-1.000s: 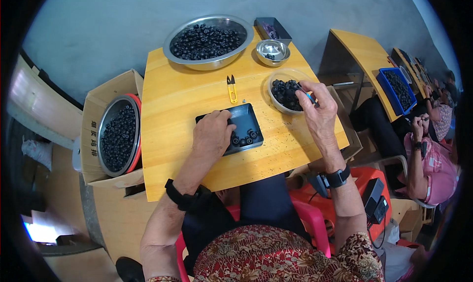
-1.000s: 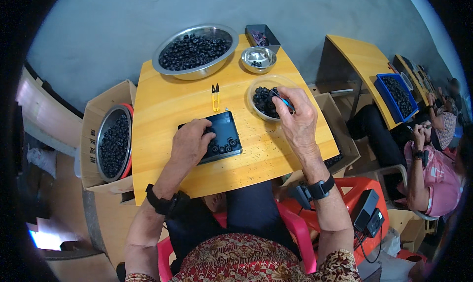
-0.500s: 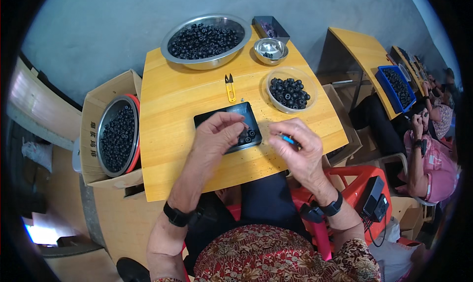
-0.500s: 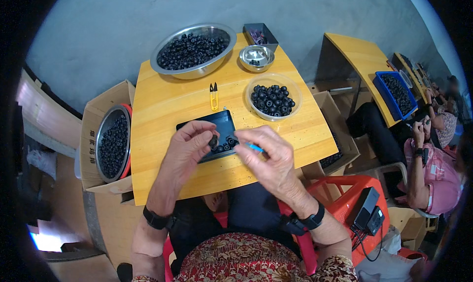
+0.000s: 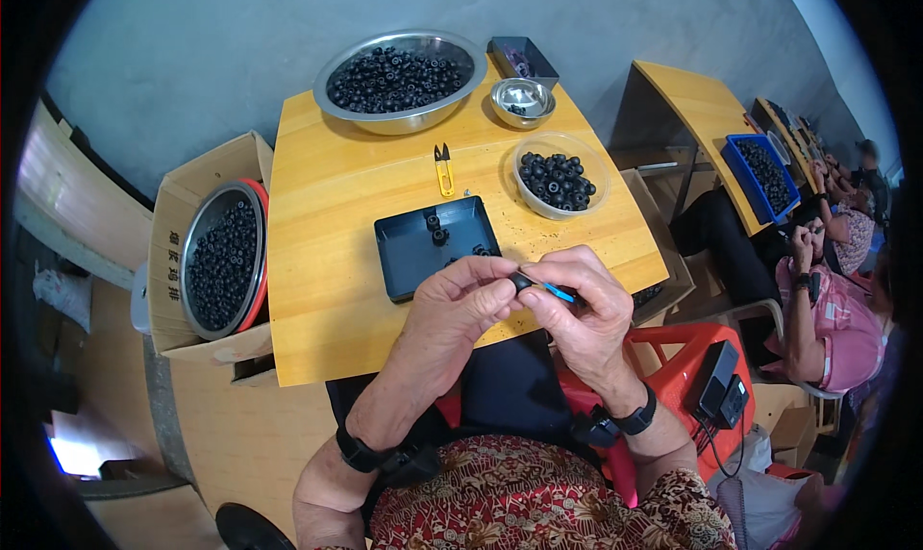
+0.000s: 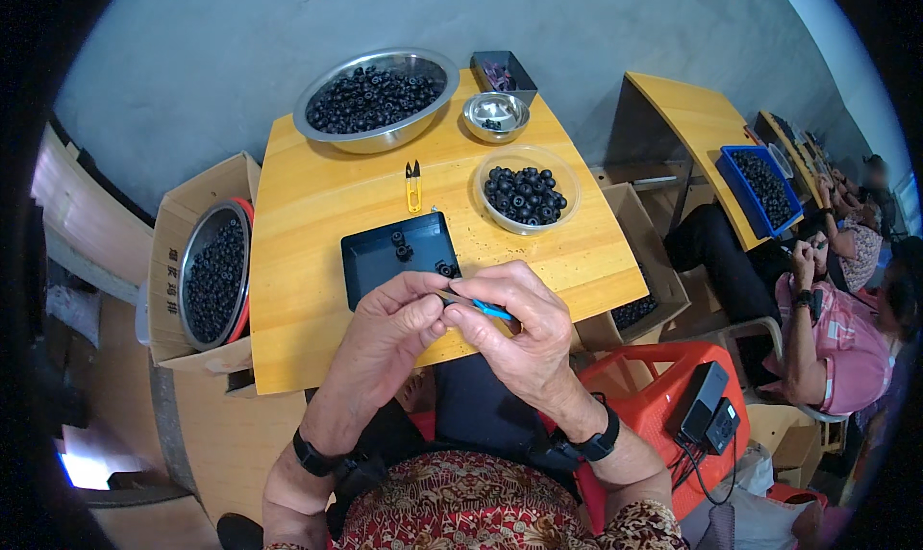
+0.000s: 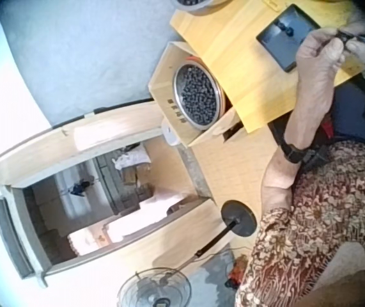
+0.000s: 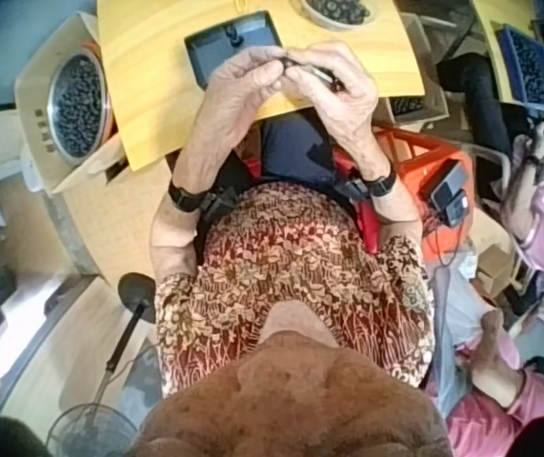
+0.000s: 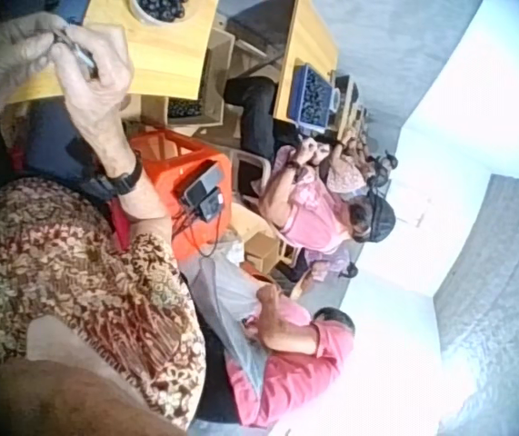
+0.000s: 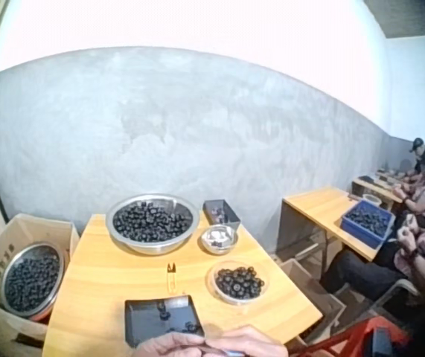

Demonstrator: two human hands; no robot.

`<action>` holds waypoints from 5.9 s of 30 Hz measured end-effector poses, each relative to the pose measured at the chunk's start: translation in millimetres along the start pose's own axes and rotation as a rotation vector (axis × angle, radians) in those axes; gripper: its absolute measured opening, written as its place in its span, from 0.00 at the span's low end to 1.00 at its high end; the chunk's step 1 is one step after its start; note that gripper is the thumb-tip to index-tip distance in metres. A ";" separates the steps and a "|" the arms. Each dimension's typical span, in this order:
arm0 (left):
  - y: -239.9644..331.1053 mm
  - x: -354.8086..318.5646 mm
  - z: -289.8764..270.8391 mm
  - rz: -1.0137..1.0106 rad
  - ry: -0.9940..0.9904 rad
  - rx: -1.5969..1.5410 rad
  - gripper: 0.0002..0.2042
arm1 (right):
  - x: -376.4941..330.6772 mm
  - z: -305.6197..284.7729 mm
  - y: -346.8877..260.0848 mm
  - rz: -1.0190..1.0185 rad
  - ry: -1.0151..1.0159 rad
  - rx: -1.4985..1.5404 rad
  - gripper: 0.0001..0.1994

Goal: Sorting and inspecting small black round parts on a table in a manufacturing workspace.

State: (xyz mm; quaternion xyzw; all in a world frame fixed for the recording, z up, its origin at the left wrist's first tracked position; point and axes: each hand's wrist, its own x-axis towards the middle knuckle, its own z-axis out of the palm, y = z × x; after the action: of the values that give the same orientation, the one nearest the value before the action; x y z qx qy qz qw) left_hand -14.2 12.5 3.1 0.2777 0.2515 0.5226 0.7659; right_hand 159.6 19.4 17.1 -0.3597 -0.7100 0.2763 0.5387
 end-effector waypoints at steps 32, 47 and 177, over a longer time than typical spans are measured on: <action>-9.3 -13.7 14.6 0.040 -0.038 -0.023 0.11 | -8.9 -10.9 -8.4 -0.228 -0.008 -0.166 0.18; -11.3 -11.0 12.1 -0.026 -0.044 -0.143 0.08 | -7.3 -33.1 -6.9 -0.409 -0.036 -0.560 0.17; -16.3 -14.7 -8.1 -0.004 0.000 -0.136 0.06 | -11.1 -8.2 -4.2 -0.364 -0.050 -0.319 0.17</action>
State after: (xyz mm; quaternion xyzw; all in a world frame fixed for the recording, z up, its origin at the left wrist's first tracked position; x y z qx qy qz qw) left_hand -13.7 -4.9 -12.6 0.2247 0.2160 0.5367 0.7841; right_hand 168.4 7.9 16.3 -0.2996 -0.8107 0.0680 0.4984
